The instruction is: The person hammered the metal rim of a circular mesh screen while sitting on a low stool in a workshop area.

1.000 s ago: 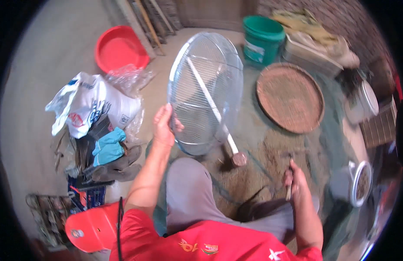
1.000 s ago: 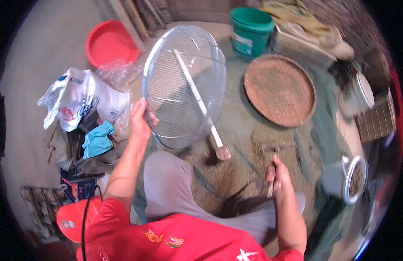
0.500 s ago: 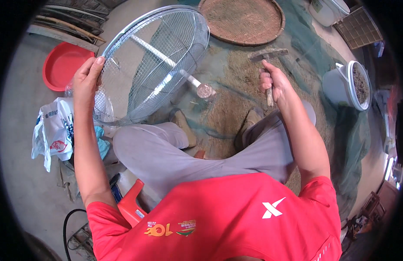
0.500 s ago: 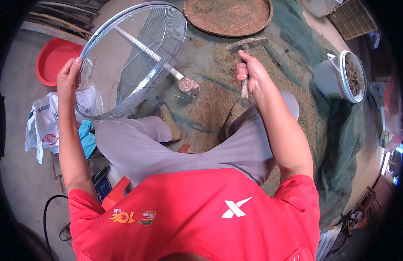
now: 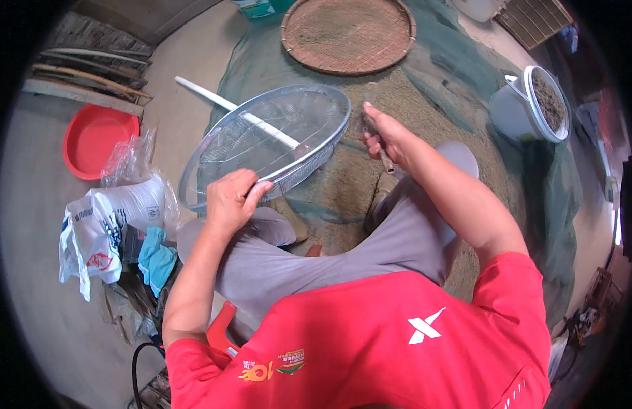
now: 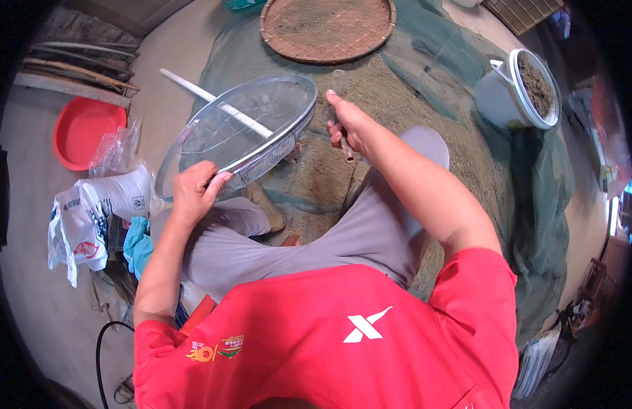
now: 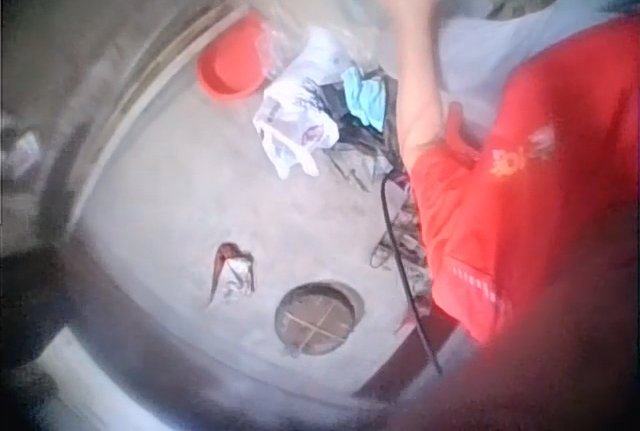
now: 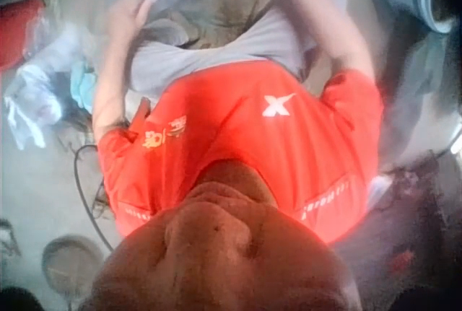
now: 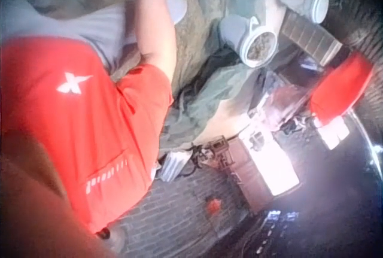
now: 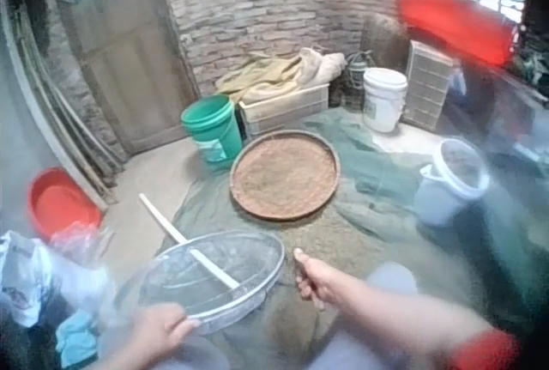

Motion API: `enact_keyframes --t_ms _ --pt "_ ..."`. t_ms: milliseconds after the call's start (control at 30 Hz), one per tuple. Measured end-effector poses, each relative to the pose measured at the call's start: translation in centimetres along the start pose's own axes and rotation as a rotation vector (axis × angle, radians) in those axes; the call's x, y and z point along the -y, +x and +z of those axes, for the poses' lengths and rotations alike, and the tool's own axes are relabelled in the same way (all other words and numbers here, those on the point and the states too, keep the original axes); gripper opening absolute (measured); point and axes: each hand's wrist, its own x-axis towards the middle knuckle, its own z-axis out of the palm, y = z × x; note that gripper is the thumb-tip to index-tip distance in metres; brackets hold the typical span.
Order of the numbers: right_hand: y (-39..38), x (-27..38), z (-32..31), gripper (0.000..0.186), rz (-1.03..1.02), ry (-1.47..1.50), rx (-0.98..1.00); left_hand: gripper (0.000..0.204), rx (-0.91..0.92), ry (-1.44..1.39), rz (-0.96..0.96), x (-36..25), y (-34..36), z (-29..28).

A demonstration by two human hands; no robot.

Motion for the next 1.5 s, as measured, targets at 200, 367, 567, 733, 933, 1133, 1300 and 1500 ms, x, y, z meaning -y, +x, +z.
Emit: enact_keyframes --t_ms 200,367,567,733,933,1133,1300,1500 --pt "1.5 -1.1 0.1 0.062 0.082 -0.222 0.054 0.027 0.000 -0.025 0.074 -0.2 -1.0 1.0" --pt "1.3 -1.4 -0.4 0.064 -0.029 -0.395 0.113 0.031 0.047 -0.021 0.298 -1.4 -1.2 1.8" --pt "4.3 -2.3 -2.0 0.015 0.107 -0.289 -0.010 0.031 -0.004 0.041 0.321 -1.3 0.0 1.3" --pt "2.1 -1.6 -0.8 0.010 -0.053 -0.129 -0.116 0.032 -0.366 0.192 0.111 0.3 1.2 -0.7" --pt "1.7 -0.7 -0.2 0.007 -0.289 0.024 -0.114 0.054 -0.862 -0.645 -0.788 7.9 0.0 -2.0" --pt "0.3 0.1 0.1 0.021 -0.276 0.279 0.209 0.086 -0.359 -1.661 -0.788 6.4 0.1 -2.8" --pt "-0.1 0.4 0.3 0.009 -0.285 0.308 0.308 0.099 -0.036 -1.834 -0.213 2.2 1.8 -2.7" --pt "-0.8 0.6 1.1 0.009 -0.459 0.189 0.243 0.112 -0.150 -1.260 -0.243 -0.6 2.0 -0.3"
